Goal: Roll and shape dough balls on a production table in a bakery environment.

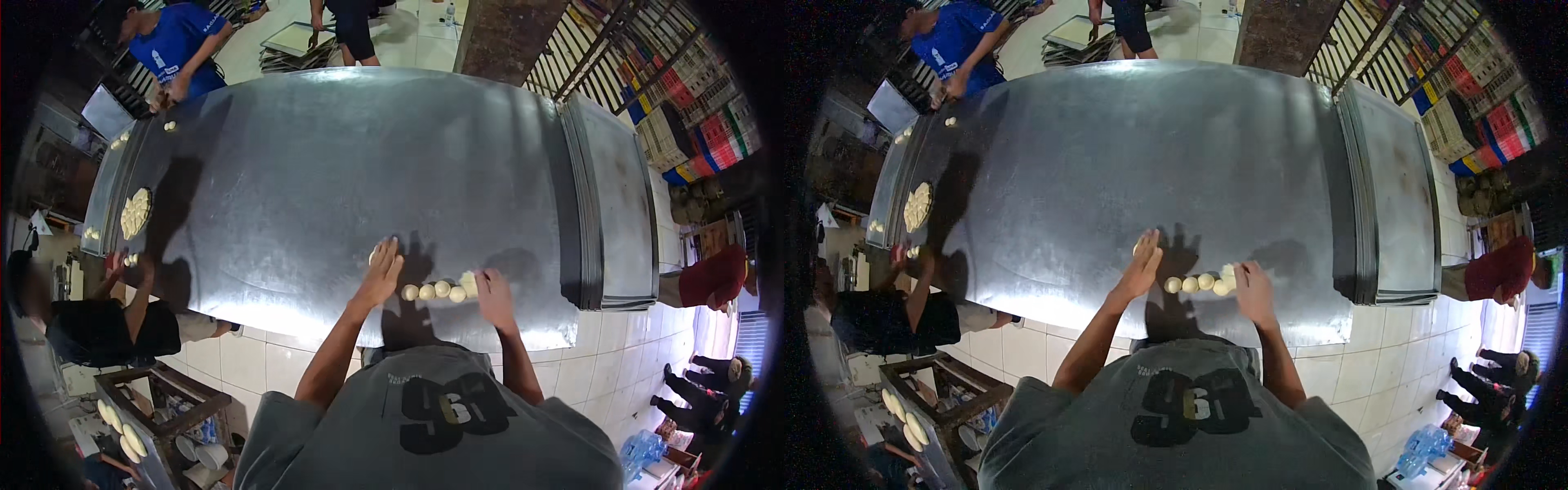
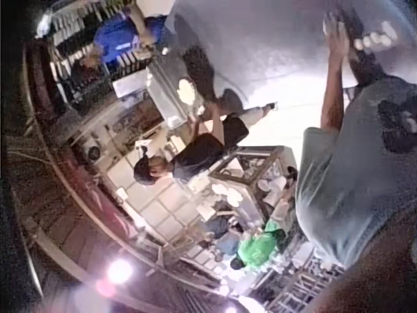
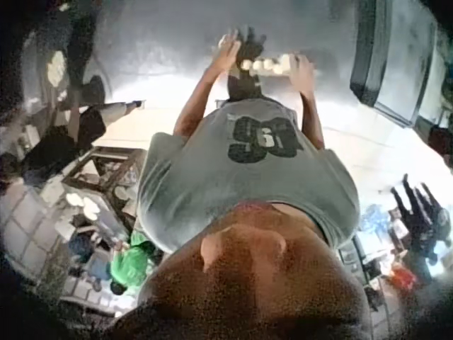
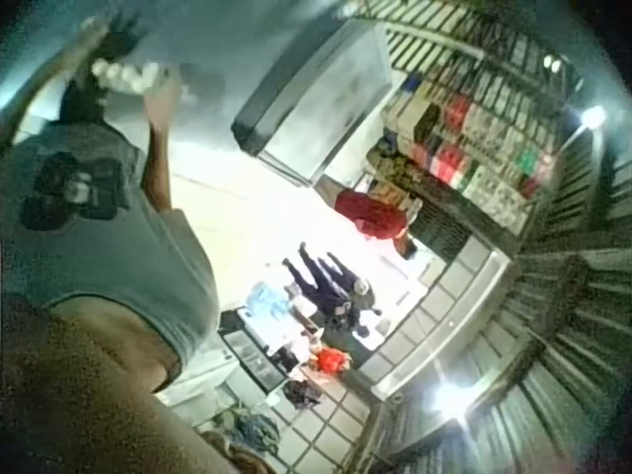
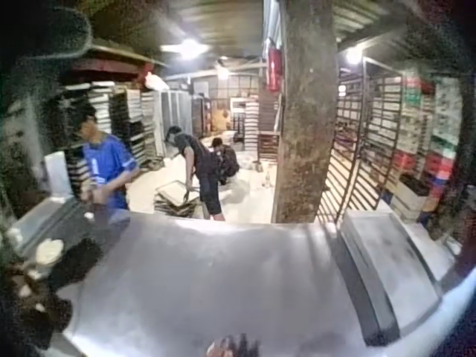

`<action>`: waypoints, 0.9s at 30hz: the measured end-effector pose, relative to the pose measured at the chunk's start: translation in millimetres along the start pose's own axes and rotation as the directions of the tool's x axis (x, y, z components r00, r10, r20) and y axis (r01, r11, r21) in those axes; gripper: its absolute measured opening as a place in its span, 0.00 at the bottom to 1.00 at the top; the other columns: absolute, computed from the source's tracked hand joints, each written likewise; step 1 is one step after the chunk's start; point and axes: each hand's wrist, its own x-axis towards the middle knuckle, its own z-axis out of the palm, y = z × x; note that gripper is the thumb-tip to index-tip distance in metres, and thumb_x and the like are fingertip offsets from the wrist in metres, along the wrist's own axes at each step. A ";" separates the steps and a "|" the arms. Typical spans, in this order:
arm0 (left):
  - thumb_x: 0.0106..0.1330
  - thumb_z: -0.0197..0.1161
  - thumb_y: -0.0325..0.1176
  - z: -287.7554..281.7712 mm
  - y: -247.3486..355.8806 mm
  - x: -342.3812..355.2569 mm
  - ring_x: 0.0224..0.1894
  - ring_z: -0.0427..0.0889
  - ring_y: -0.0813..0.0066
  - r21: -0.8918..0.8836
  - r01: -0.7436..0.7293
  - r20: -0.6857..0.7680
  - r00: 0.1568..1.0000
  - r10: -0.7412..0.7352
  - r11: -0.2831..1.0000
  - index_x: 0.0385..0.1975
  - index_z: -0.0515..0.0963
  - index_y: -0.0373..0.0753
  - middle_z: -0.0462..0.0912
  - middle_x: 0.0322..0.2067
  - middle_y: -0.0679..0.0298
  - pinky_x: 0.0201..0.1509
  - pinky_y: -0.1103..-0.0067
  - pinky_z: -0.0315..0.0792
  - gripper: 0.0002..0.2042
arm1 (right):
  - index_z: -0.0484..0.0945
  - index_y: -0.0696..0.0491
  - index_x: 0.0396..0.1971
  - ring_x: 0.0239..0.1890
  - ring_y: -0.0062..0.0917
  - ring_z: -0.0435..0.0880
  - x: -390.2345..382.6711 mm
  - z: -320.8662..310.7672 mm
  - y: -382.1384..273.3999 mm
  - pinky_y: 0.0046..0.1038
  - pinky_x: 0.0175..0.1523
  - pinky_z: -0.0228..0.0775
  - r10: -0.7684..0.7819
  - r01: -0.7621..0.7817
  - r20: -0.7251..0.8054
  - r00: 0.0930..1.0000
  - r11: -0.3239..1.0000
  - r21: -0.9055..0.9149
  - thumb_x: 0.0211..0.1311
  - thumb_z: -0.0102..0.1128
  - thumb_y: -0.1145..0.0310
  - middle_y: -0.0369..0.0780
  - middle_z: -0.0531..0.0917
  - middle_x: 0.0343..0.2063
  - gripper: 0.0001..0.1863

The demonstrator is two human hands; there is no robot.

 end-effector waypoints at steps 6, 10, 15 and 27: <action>0.59 0.66 0.44 -19.4 155.4 -41.9 0.55 0.72 0.53 -0.287 0.110 0.404 0.915 0.016 0.951 0.59 0.60 0.29 0.70 0.54 0.43 0.54 0.66 0.67 0.35 | 0.77 0.62 0.37 0.28 0.29 0.76 -19.2 -12.5 -56.9 0.27 0.35 0.67 0.009 -0.089 0.434 0.901 0.982 0.165 0.66 0.53 0.57 0.40 0.81 0.27 0.19; 0.64 0.60 0.44 -47.0 156.8 -51.5 0.40 0.80 0.48 0.085 0.283 0.687 0.678 -0.262 0.955 0.50 0.68 0.30 0.80 0.41 0.46 0.42 0.62 0.71 0.24 | 0.78 0.61 0.37 0.31 0.24 0.74 -10.4 -20.3 -53.2 0.25 0.38 0.66 0.062 -0.164 0.600 0.797 0.979 0.117 0.65 0.54 0.57 0.38 0.80 0.30 0.19; 0.63 0.59 0.45 -41.9 131.8 -72.1 0.33 0.80 0.44 -0.091 -0.047 0.551 0.830 0.089 0.995 0.47 0.70 0.31 0.82 0.34 0.47 0.35 0.59 0.70 0.23 | 0.72 0.59 0.52 0.34 0.36 0.81 -27.0 37.2 -55.8 0.33 0.40 0.71 -0.208 0.112 0.340 0.917 0.953 0.281 0.66 0.51 0.54 0.47 0.82 0.33 0.24; 0.58 0.62 0.41 -88.4 115.6 -65.0 0.22 0.78 0.72 0.235 -0.561 0.443 0.789 0.427 0.793 0.31 0.81 0.42 0.82 0.24 0.64 0.24 0.74 0.70 0.10 | 0.76 0.58 0.40 0.35 0.26 0.72 -45.0 47.0 -71.1 0.29 0.41 0.65 -0.100 -0.367 0.900 0.425 0.890 0.272 0.70 0.44 0.42 0.39 0.77 0.33 0.30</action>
